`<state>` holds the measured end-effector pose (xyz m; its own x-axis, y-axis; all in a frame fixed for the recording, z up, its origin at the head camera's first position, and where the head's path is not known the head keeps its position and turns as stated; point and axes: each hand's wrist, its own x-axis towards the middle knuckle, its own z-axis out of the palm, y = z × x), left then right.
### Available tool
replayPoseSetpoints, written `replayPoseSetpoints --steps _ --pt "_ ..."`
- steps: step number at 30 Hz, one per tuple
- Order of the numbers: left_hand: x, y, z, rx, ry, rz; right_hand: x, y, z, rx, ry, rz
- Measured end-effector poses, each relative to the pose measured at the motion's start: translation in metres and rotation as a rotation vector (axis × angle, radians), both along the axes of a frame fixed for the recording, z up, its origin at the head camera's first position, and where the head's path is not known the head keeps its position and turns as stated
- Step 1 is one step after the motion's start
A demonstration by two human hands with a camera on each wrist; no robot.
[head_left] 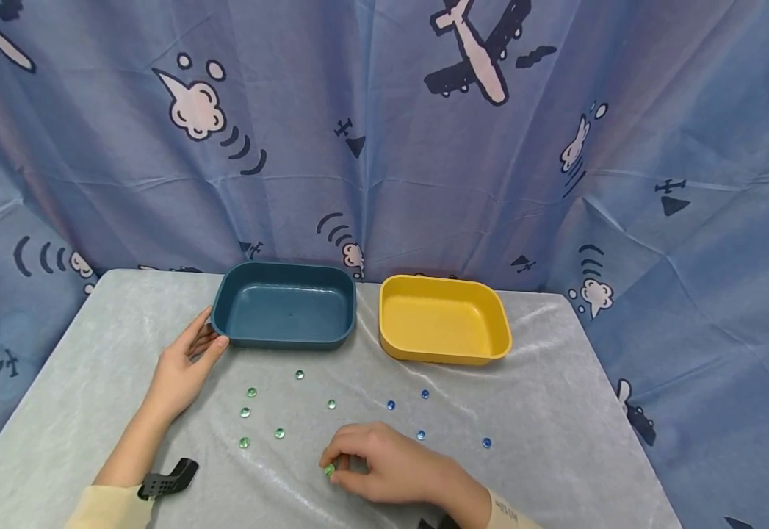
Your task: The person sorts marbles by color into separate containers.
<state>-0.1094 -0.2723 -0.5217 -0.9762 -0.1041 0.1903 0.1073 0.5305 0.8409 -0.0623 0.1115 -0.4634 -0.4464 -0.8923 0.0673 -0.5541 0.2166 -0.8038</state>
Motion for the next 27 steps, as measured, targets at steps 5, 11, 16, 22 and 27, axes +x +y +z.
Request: replayPoseSetpoints --steps 5,11,16,22,27 --pt "-0.001 0.0 0.0 -0.003 0.007 0.0 -0.007 -0.002 0.005 -0.063 0.031 -0.041" --pt "-0.002 -0.001 -0.001 -0.003 0.01 -0.005 -0.017 0.0 0.005 -0.084 0.002 -0.08" --pt "-0.002 -0.001 -0.001 -0.001 0.007 -0.012 -0.025 0.004 0.004 -0.127 0.034 -0.118" --pt "-0.001 -0.001 -0.001 -0.002 0.004 -0.006 -0.034 0.008 0.007 -0.135 0.032 -0.18" --pt "0.0 -0.001 -0.001 0.001 0.004 -0.005 -0.043 0.007 0.007 -0.136 0.004 -0.224"
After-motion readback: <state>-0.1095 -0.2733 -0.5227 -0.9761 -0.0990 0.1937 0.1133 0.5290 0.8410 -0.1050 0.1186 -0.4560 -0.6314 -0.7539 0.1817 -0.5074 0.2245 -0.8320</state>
